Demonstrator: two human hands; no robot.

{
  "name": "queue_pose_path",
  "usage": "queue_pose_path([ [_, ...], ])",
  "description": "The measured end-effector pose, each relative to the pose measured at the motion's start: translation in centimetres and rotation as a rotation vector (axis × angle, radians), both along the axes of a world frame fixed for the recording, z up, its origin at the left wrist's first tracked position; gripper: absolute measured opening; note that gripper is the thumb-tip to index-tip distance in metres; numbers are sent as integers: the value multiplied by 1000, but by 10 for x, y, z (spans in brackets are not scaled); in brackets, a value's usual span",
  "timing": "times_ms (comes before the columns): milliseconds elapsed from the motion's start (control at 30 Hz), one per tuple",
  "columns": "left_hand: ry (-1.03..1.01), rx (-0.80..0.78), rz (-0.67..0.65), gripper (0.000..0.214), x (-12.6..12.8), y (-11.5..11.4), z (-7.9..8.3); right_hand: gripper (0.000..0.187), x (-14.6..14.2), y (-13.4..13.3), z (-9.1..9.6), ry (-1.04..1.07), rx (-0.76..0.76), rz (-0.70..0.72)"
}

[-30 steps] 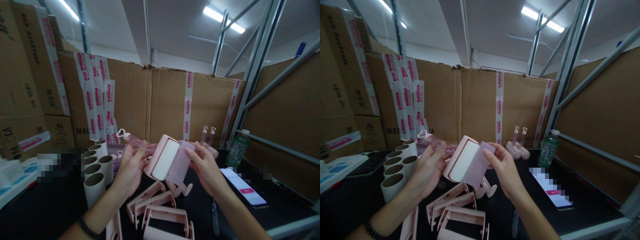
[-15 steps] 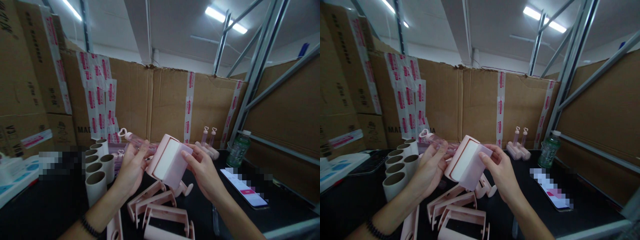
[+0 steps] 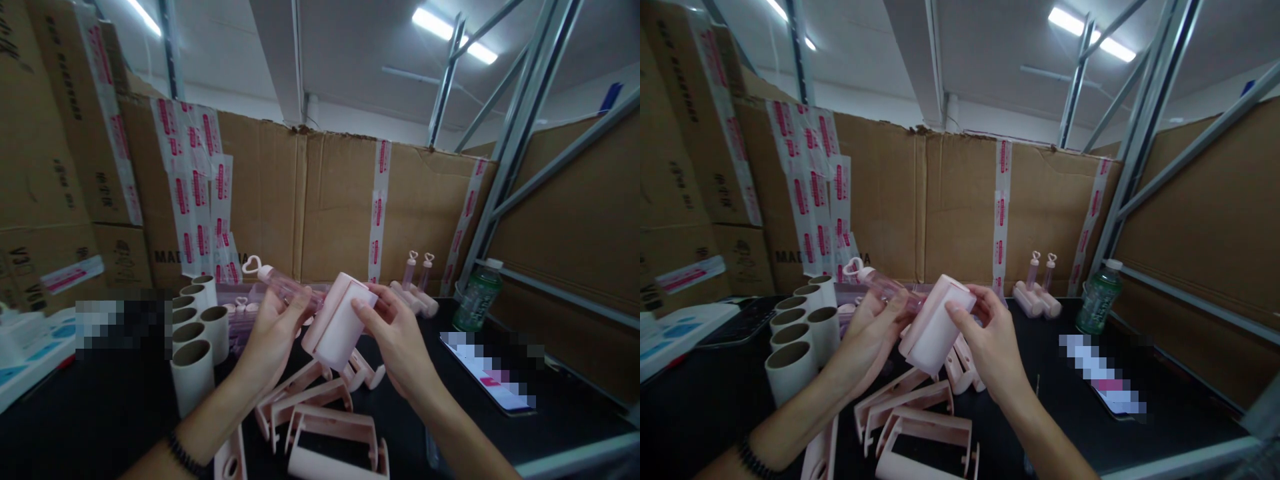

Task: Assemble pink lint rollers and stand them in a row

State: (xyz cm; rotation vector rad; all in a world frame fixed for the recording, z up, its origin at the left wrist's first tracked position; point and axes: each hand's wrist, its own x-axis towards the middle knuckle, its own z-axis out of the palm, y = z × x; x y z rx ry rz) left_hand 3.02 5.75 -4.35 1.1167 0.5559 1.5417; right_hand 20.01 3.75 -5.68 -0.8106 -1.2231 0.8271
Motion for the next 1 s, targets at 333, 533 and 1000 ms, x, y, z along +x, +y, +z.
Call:
queue_pose_path([
  [333, 132, 32, -50, 31, -11, 5, 8, 39, -2, -7, 6, -112, 23, 32],
  [533, 294, 79, -89, 33, -18, 3, 12, 56, 26, -28, 32, -709, 184, 242],
  [1000, 349, 263, 243, 43, -20, 11, 9, 55, 86, 10, -3, -316, 117, -331],
])
